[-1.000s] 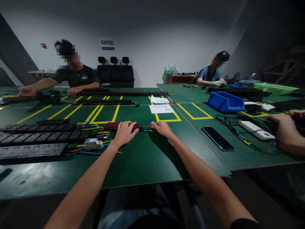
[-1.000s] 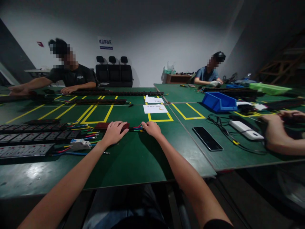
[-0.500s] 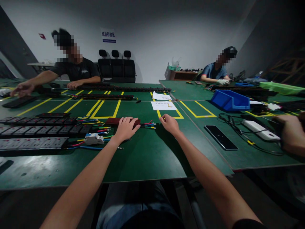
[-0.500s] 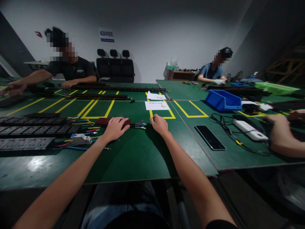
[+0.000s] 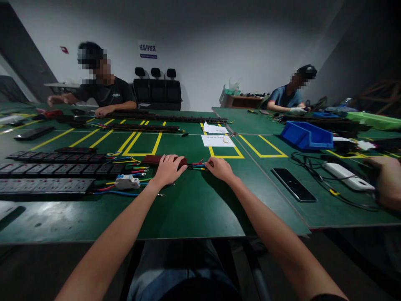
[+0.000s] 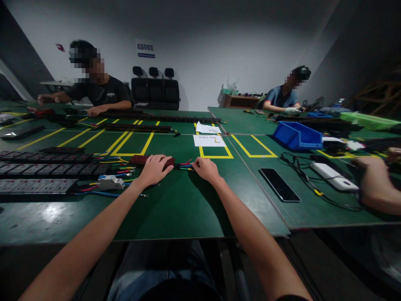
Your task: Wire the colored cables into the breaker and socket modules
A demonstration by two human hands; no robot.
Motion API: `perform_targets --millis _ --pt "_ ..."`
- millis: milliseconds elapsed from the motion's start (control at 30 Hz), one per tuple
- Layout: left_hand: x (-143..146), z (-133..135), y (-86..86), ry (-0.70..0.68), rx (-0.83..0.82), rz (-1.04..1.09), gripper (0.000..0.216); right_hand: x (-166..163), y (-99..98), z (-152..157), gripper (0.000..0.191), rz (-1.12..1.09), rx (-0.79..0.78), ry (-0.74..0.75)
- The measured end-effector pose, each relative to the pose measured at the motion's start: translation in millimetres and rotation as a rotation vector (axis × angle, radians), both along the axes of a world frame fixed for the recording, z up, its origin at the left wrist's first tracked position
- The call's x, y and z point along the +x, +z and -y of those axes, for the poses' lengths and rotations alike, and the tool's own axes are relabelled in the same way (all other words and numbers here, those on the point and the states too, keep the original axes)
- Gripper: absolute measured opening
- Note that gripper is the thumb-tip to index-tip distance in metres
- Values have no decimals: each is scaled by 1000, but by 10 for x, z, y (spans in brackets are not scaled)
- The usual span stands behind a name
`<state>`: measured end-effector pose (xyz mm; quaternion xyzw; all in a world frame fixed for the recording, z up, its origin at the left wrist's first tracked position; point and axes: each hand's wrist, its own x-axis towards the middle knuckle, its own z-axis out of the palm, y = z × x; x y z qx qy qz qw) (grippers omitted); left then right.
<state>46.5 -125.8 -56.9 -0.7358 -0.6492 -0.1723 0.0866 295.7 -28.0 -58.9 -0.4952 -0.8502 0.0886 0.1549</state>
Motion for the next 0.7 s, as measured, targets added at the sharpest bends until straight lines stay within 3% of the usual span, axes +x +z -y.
perform_targets --millis 700 --pt "2 2 -17 8 29 -13 55 -23 47 37 28 73 -42 44"
